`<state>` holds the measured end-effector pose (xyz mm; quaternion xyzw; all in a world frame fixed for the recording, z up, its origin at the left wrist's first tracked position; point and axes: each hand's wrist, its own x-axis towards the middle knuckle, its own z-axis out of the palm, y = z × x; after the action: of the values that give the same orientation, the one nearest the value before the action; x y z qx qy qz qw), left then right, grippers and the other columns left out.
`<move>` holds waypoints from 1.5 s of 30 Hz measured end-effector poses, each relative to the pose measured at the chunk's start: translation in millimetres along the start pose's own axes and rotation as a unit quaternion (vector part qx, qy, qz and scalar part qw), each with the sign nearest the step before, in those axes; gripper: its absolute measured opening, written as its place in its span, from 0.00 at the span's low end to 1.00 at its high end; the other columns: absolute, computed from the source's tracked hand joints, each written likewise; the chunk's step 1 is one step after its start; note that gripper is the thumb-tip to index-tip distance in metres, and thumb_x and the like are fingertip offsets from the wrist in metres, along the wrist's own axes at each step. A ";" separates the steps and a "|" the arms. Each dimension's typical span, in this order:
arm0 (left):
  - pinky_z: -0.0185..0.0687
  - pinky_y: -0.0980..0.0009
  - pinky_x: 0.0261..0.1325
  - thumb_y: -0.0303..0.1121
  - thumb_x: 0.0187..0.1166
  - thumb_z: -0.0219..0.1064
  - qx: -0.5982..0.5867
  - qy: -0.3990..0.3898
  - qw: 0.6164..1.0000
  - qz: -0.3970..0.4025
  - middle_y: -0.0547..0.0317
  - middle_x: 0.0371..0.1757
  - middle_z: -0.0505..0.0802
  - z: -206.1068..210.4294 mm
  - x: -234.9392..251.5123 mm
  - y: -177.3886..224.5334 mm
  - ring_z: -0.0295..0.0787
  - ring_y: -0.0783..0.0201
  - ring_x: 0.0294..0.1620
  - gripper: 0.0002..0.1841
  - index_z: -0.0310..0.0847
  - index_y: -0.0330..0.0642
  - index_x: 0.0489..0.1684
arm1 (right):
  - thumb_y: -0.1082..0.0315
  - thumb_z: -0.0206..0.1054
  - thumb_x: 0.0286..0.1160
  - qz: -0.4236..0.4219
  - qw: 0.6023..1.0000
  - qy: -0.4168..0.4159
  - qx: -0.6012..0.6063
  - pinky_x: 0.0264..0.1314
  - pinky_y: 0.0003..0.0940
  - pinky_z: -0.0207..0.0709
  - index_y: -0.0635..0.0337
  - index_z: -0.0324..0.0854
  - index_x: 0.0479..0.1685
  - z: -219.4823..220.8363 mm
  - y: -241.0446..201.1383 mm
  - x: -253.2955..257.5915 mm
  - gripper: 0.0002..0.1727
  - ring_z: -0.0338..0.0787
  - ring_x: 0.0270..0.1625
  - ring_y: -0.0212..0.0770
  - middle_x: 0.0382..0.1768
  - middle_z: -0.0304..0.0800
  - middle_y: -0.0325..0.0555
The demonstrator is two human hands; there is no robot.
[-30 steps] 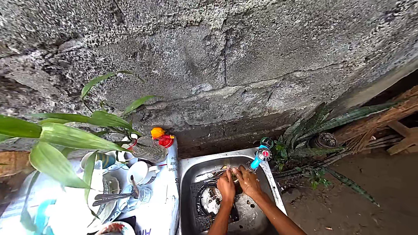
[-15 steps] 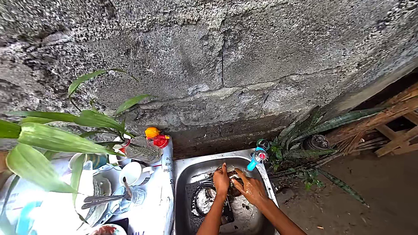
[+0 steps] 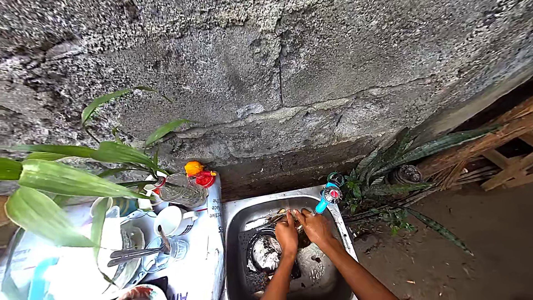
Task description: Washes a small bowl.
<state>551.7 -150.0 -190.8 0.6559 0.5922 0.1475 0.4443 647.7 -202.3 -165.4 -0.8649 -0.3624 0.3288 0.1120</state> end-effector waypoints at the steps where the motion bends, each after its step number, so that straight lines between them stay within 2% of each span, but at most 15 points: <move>1: 0.77 0.44 0.38 0.48 0.93 0.51 -0.010 0.009 1.000 -0.010 0.50 0.19 0.84 1.3 2.2 -2.8 0.84 0.49 0.27 0.32 0.79 0.37 0.14 | 0.31 0.40 0.87 -0.024 1.000 -0.009 0.006 0.59 0.65 0.79 0.59 0.84 0.60 1.0 5.9 2.1 0.40 0.91 0.59 0.63 0.51 0.92 0.63; 2: 0.76 0.45 0.38 0.48 0.94 0.50 -0.026 0.014 0.999 -0.026 0.50 0.18 0.83 1.7 5.9 -5.7 0.83 0.50 0.27 0.32 0.78 0.37 0.14 | 0.31 0.42 0.87 -0.058 0.998 -0.017 0.013 0.58 0.65 0.80 0.58 0.82 0.63 2.0 13.6 1.9 0.39 0.91 0.57 0.64 0.49 0.91 0.63; 5: 0.77 0.44 0.41 0.48 0.94 0.50 -0.077 0.018 0.995 -0.058 0.48 0.22 0.85 -3.0 19.4 -11.1 0.84 0.49 0.30 0.32 0.81 0.35 0.18 | 0.32 0.45 0.86 -0.139 0.989 -0.053 -0.006 0.61 0.66 0.79 0.47 0.66 0.87 0.0 27.3 -3.3 0.39 0.92 0.56 0.67 0.50 0.92 0.64; 12: 0.79 0.50 0.38 0.45 0.94 0.52 -0.172 0.003 0.983 -0.061 0.50 0.21 0.87 3.2 27.0 -25.8 0.84 0.55 0.26 0.30 0.81 0.35 0.17 | 0.30 0.42 0.86 -0.156 0.982 -0.074 -0.077 0.59 0.65 0.79 0.38 0.49 0.97 -5.2 26.4 -19.0 0.42 0.92 0.49 0.67 0.41 0.93 0.63; 16: 0.78 0.59 0.33 0.41 0.93 0.54 -0.272 -0.007 0.960 -0.067 0.53 0.18 0.83 2.4 20.3 -16.1 0.80 0.60 0.22 0.28 0.76 0.35 0.15 | 0.35 0.45 0.88 -0.106 0.992 -0.020 -0.066 0.58 0.64 0.80 0.49 0.70 0.84 -6.7 19.2 -17.2 0.37 0.93 0.52 0.67 0.44 0.93 0.64; 18: 0.81 0.59 0.33 0.40 0.93 0.54 -0.315 -0.004 0.947 -0.067 0.51 0.18 0.85 1.2 14.9 -11.3 0.83 0.60 0.22 0.28 0.77 0.34 0.15 | 0.35 0.44 0.88 -0.077 0.995 -0.016 -0.067 0.58 0.64 0.80 0.52 0.75 0.79 -12.3 12.0 -17.5 0.36 0.92 0.55 0.66 0.48 0.93 0.63; 20: 0.80 0.57 0.34 0.40 0.93 0.54 -0.250 -0.001 0.968 -0.035 0.53 0.18 0.85 -1.8 12.6 -5.7 0.83 0.59 0.22 0.29 0.77 0.35 0.13 | 0.36 0.41 0.90 -0.058 0.998 0.003 -0.031 0.57 0.65 0.80 0.55 0.80 0.73 -13.0 9.3 -14.2 0.36 0.92 0.56 0.66 0.48 0.93 0.64; 22: 0.77 0.51 0.36 0.42 0.93 0.54 -0.164 0.007 0.986 -0.010 0.54 0.17 0.84 -4.6 7.8 -1.3 0.82 0.57 0.22 0.30 0.78 0.37 0.12 | 0.37 0.38 0.91 -0.038 0.999 0.018 0.024 0.57 0.64 0.79 0.59 0.84 0.60 -8.3 10.2 -7.8 0.38 0.92 0.56 0.64 0.46 0.92 0.62; 24: 0.77 0.52 0.34 0.43 0.93 0.53 -0.169 0.021 0.985 -0.011 0.55 0.16 0.84 -3.2 7.5 -3.3 0.82 0.58 0.21 0.30 0.78 0.38 0.12 | 0.35 0.38 0.90 -0.046 0.998 0.018 0.046 0.56 0.63 0.79 0.59 0.84 0.56 -4.3 14.9 -4.7 0.39 0.92 0.53 0.62 0.43 0.92 0.61; 26: 0.77 0.54 0.32 0.43 0.93 0.53 -0.197 0.028 0.980 -0.020 0.55 0.15 0.84 -3.6 15.3 -5.4 0.81 0.59 0.20 0.30 0.78 0.38 0.13 | 0.33 0.43 0.87 -0.089 0.994 0.008 0.059 0.57 0.65 0.80 0.57 0.80 0.69 -4.2 23.1 -8.8 0.39 0.92 0.53 0.64 0.44 0.92 0.62; 28: 0.74 0.56 0.30 0.43 0.93 0.53 -0.196 0.030 0.980 -0.021 0.57 0.13 0.80 -7.6 24.1 -4.0 0.77 0.60 0.18 0.30 0.74 0.39 0.10 | 0.31 0.46 0.84 -0.123 0.992 -0.014 0.028 0.59 0.65 0.80 0.52 0.64 0.89 -8.6 24.6 -18.5 0.43 0.93 0.51 0.67 0.44 0.94 0.63; 30: 0.71 0.55 0.29 0.44 0.93 0.53 -0.160 0.018 0.987 -0.009 0.59 0.11 0.75 -9.5 23.6 -0.2 0.73 0.60 0.16 0.31 0.70 0.41 0.08 | 0.31 0.46 0.85 -0.102 0.994 -0.026 -0.015 0.60 0.64 0.80 0.50 0.56 0.93 -12.8 17.6 -26.4 0.44 0.93 0.51 0.67 0.44 0.93 0.63; 34: 0.73 0.52 0.32 0.44 0.93 0.53 -0.130 0.018 0.991 0.002 0.56 0.14 0.78 0.1 15.8 0.9 0.77 0.57 0.20 0.31 0.74 0.39 0.11 | 0.33 0.44 0.88 -0.041 0.998 -0.009 -0.037 0.62 0.62 0.80 0.49 0.69 0.85 -19.5 7.8 -23.0 0.38 0.92 0.58 0.65 0.50 0.93 0.62; 40: 0.76 0.47 0.37 0.46 0.94 0.51 -0.081 0.032 0.996 -0.025 0.51 0.18 0.84 11.6 7.2 -5.8 0.83 0.52 0.26 0.31 0.78 0.38 0.14 | 0.34 0.41 0.89 0.016 1.000 -0.010 -0.021 0.62 0.62 0.80 0.46 0.76 0.79 -5.4 7.9 -13.8 0.36 0.91 0.62 0.62 0.55 0.93 0.59; 45: 0.76 0.43 0.38 0.47 0.93 0.50 0.002 0.005 1.000 0.014 0.50 0.18 0.83 17.4 -7.1 -10.7 0.84 0.48 0.27 0.32 0.79 0.37 0.13 | 0.33 0.38 0.89 0.063 0.994 -0.031 0.085 0.65 0.65 0.76 0.67 0.86 0.54 2.5 21.6 7.0 0.44 0.88 0.64 0.63 0.54 0.90 0.65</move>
<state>555.5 -164.6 -206.4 0.6644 0.5853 0.1555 0.4380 661.7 -212.9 -180.1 -0.8625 -0.2816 0.3916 0.1530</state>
